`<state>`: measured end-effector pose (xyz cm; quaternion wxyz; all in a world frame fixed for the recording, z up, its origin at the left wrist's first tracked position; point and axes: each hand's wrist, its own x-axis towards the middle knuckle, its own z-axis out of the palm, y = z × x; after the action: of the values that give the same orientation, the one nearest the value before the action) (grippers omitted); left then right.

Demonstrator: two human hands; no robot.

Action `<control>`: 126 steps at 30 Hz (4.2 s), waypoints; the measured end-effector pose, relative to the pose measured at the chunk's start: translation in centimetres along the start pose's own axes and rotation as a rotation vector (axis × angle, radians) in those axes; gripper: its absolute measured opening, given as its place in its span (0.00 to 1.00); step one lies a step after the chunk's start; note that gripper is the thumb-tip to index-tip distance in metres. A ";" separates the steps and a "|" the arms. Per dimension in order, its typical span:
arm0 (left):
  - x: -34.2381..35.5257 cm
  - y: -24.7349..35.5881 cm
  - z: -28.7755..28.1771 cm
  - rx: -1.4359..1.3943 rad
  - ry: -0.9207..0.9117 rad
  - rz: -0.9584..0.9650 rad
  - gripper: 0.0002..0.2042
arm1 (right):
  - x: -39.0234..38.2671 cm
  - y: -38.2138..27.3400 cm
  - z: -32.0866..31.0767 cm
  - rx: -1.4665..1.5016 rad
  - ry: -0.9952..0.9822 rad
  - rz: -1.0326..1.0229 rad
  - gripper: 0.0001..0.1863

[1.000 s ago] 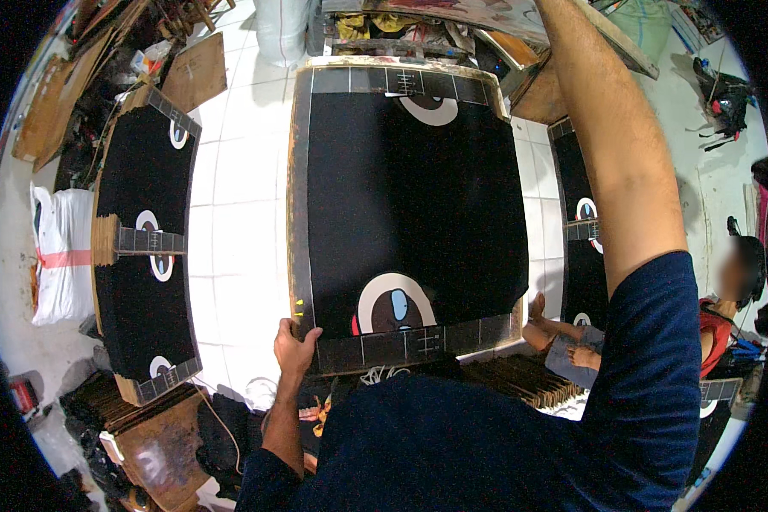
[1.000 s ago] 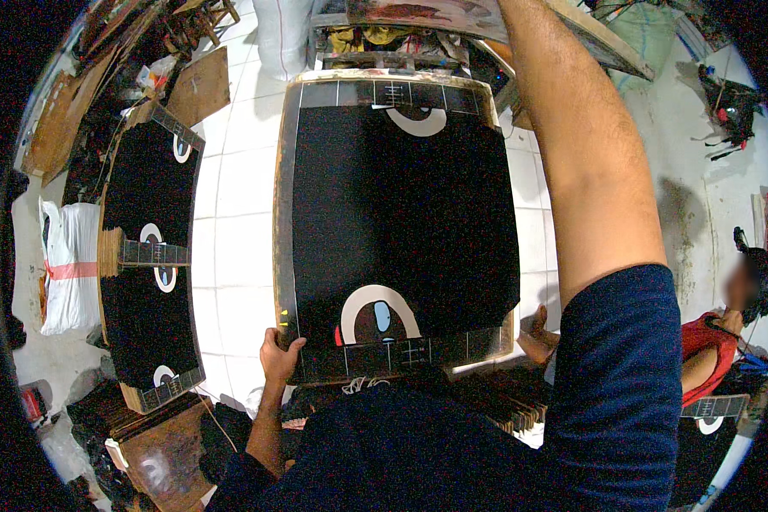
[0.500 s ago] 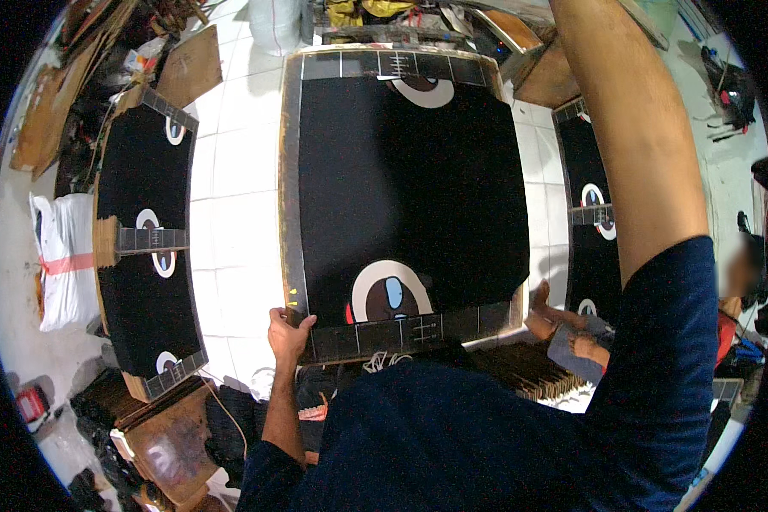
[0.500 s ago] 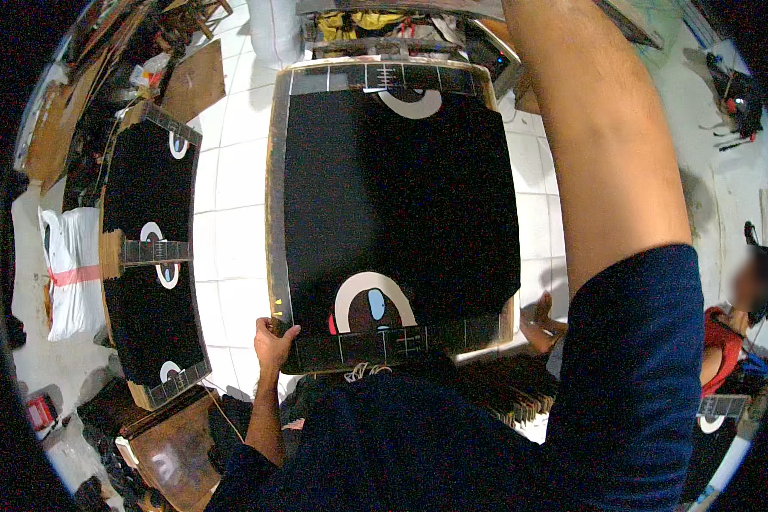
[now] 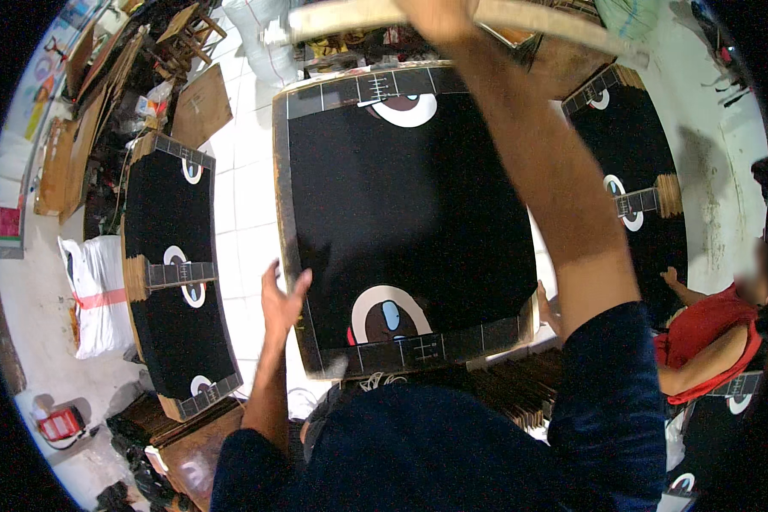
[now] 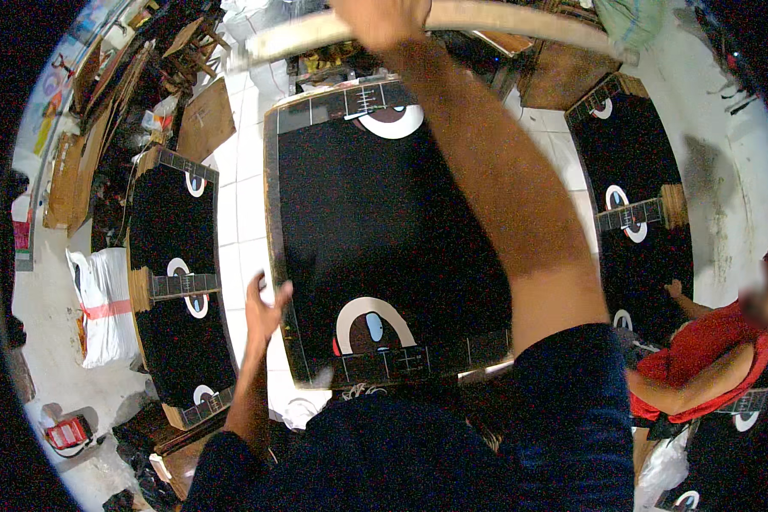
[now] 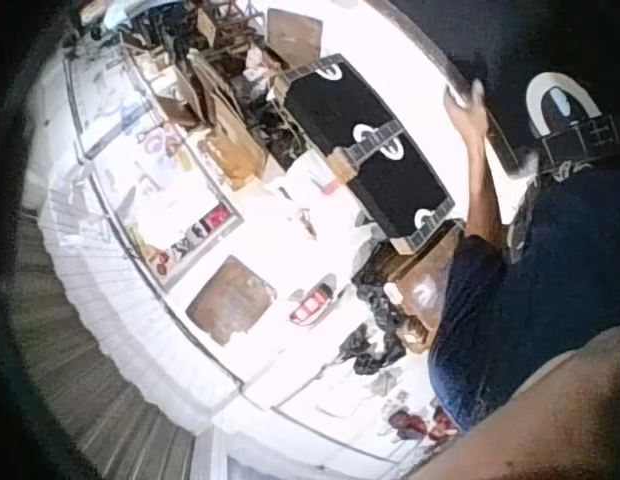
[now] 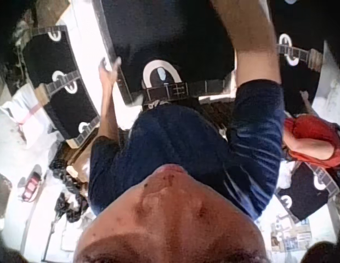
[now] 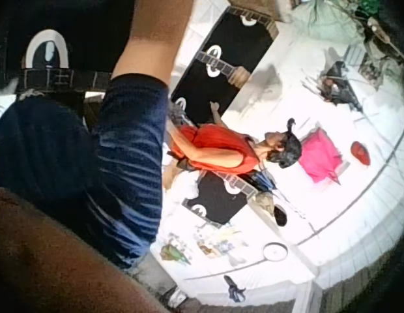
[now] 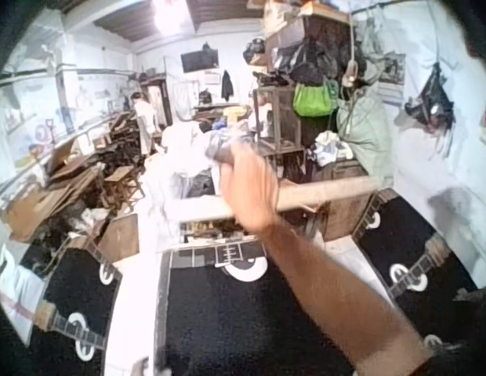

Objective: The person repeatedly places a screen printing frame over black boards with cartoon faces, applies red ink with a squeegee, and lifts the frame to reveal the printed design. They handle multiple boards and a stack of printed items during the process.

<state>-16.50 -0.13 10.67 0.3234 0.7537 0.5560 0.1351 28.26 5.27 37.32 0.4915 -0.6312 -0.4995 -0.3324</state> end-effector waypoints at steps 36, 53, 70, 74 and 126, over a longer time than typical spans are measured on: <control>7.9 5.6 16.5 0.193 0.156 0.396 0.55 | -22.9 15.8 17.5 -0.044 -1.230 -0.194 0.17; 8.5 6.0 16.6 -0.057 0.134 0.396 0.53 | -26.2 14.0 10.9 -0.058 -0.992 -0.263 0.14; 8.0 5.2 17.0 -0.299 0.172 0.424 0.42 | -22.4 15.4 15.2 0.101 -1.120 -0.197 0.21; 7.7 5.4 17.0 -0.222 0.177 0.395 0.41 | -21.1 16.9 20.6 0.087 -1.068 -0.165 0.21; -23.7 -29.3 23.3 -0.524 -0.408 -0.310 0.20 | 1.6 2.7 1.4 -0.404 -0.150 0.331 0.19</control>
<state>-33.56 -24.87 -21.86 0.6263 0.5636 0.5341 0.0689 31.14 7.06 37.57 0.3651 -0.8123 -0.3480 -0.2928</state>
